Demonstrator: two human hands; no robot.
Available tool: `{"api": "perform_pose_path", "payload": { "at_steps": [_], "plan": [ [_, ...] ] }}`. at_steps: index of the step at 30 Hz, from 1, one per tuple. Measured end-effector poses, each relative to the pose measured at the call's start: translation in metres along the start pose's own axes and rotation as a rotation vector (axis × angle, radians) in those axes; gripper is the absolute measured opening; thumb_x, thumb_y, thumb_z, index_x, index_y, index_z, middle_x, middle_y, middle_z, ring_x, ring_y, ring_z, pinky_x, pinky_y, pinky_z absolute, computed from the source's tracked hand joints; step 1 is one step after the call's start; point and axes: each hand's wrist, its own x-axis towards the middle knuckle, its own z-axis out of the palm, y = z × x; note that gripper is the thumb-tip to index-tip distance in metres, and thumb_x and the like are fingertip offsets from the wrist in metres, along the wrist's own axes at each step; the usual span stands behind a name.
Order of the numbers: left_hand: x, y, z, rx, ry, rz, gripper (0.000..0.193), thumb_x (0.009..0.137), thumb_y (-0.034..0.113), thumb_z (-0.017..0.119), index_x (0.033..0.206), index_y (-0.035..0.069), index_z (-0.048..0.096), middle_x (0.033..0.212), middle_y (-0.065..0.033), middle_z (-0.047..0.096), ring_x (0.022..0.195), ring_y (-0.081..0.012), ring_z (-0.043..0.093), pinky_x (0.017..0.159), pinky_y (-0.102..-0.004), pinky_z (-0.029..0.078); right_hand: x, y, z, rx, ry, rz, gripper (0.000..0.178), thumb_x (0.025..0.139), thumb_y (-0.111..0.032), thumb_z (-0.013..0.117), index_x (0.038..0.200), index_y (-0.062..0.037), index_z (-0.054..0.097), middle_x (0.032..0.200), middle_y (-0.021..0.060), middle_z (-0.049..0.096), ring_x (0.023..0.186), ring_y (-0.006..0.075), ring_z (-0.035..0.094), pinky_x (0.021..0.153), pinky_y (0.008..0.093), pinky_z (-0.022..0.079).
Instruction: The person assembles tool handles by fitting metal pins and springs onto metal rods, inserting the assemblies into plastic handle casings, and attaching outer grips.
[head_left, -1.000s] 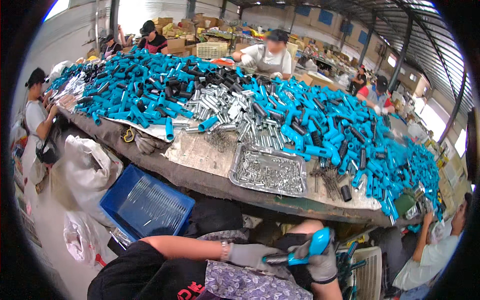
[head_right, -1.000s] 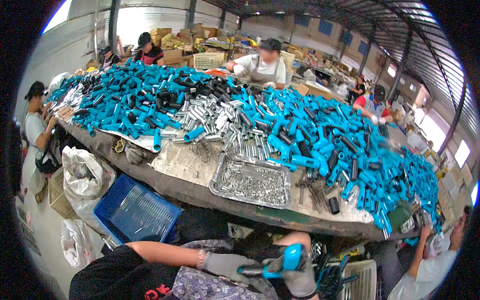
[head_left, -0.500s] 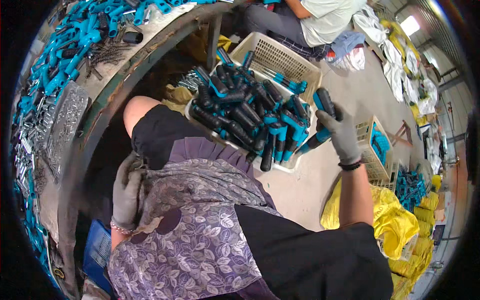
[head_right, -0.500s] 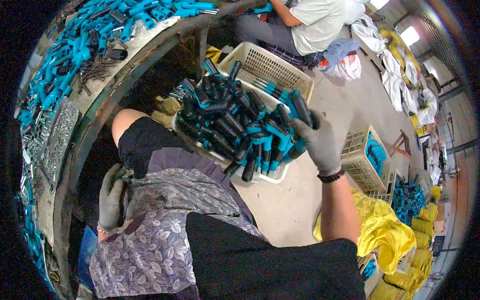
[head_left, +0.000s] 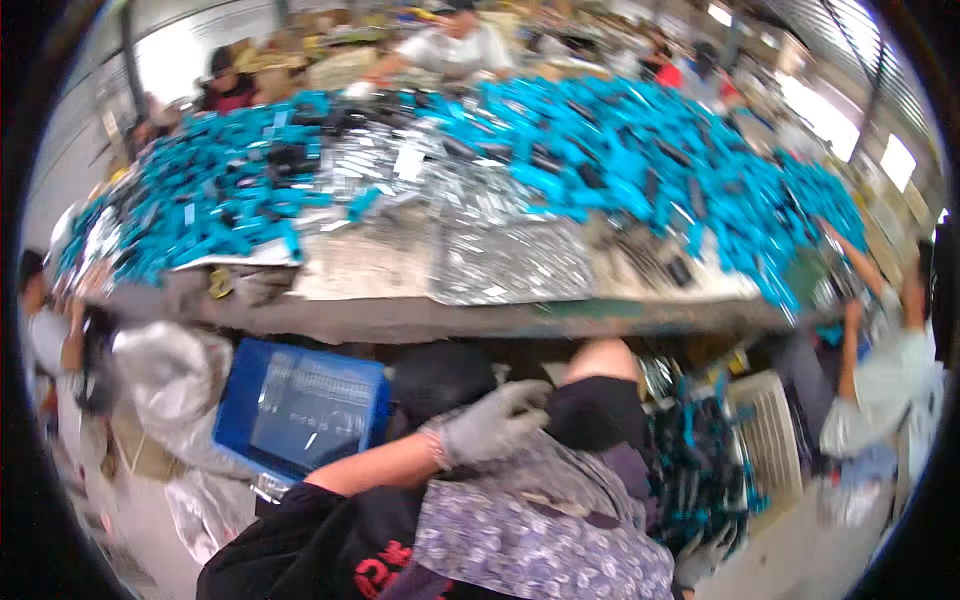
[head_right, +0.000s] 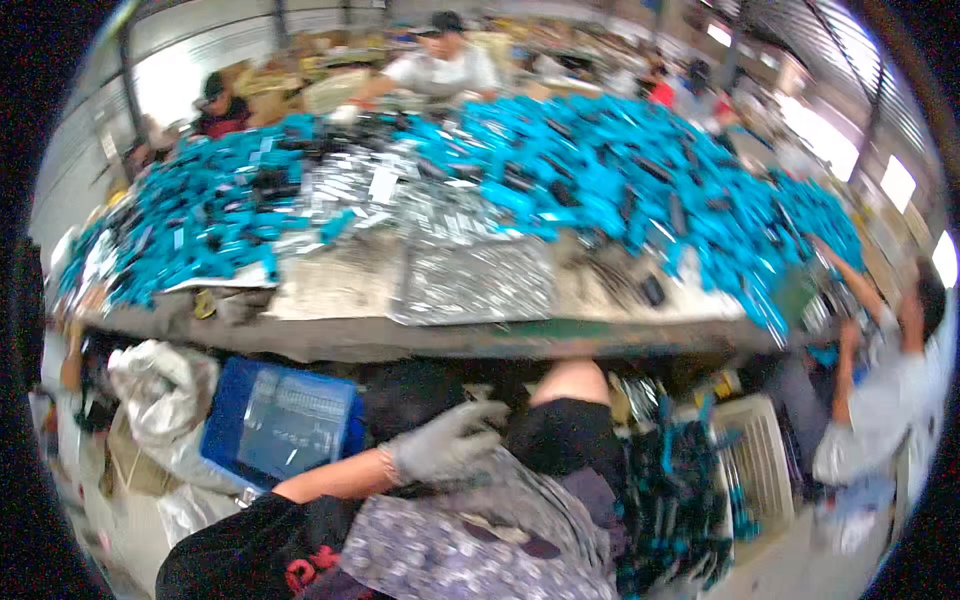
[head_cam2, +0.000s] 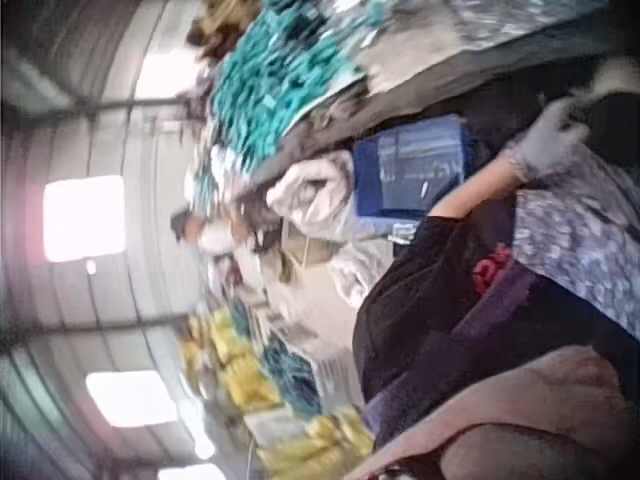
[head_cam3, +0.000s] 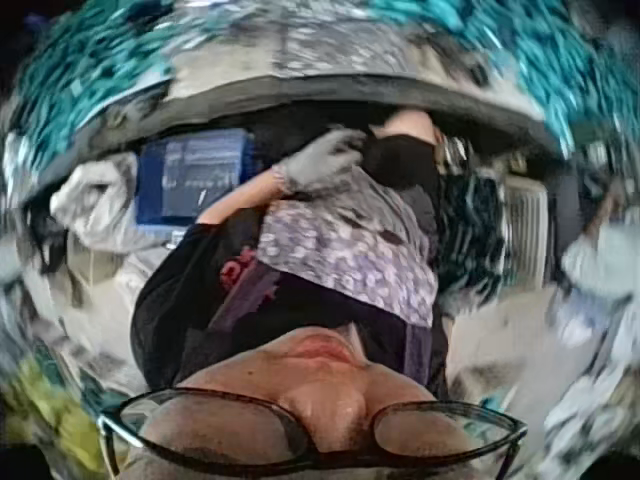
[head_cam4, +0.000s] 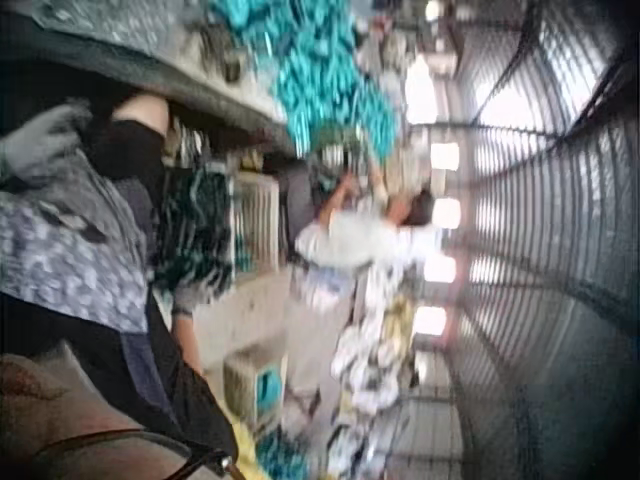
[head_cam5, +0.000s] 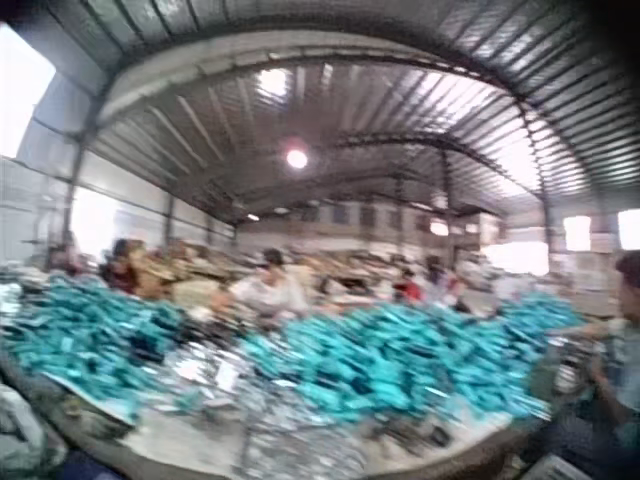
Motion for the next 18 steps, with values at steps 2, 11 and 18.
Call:
{"api": "perform_pose_path", "payload": {
  "at_steps": [2,11,18],
  "plan": [
    [-0.011,-0.008,-0.008,0.101,0.045,0.03,0.053,0.096,0.024,0.061,0.138,-0.005,0.048,0.127,-0.0206,0.059,0.113,-0.0244,0.059,0.1,-0.0343,0.046,0.054,-0.11,-0.037,-0.085,-0.024,-0.098,0.051,0.091,-0.022,0.058,0.135,0.0009,0.05,0.141,0.0268,0.046,0.131,0.0426,0.043,0.112,0.0489,0.032],
    [-0.044,0.022,-0.1,0.113,-0.138,0.121,0.047,0.101,0.027,0.059,0.136,-0.004,0.052,0.128,-0.0154,0.062,0.12,-0.0221,0.057,0.104,-0.0353,0.044,0.14,-0.103,-0.034,0.303,-0.093,-0.382,0.044,0.092,-0.034,0.064,0.123,-0.0022,0.061,0.118,0.0278,0.06,0.112,0.0461,0.055,0.098,0.0501,0.044],
    [-0.03,0.067,-0.216,0.085,0.026,0.102,0.039,0.1,0.017,0.059,0.134,-0.001,0.055,0.123,-0.0121,0.063,0.115,-0.0192,0.059,0.102,-0.0348,0.045,0.192,-0.324,0.015,0.789,-0.185,-0.691,0.04,0.098,-0.022,0.061,0.133,-0.0047,0.056,0.134,0.0238,0.053,0.123,0.0402,0.052,0.095,0.046,0.047]
  ]
}}
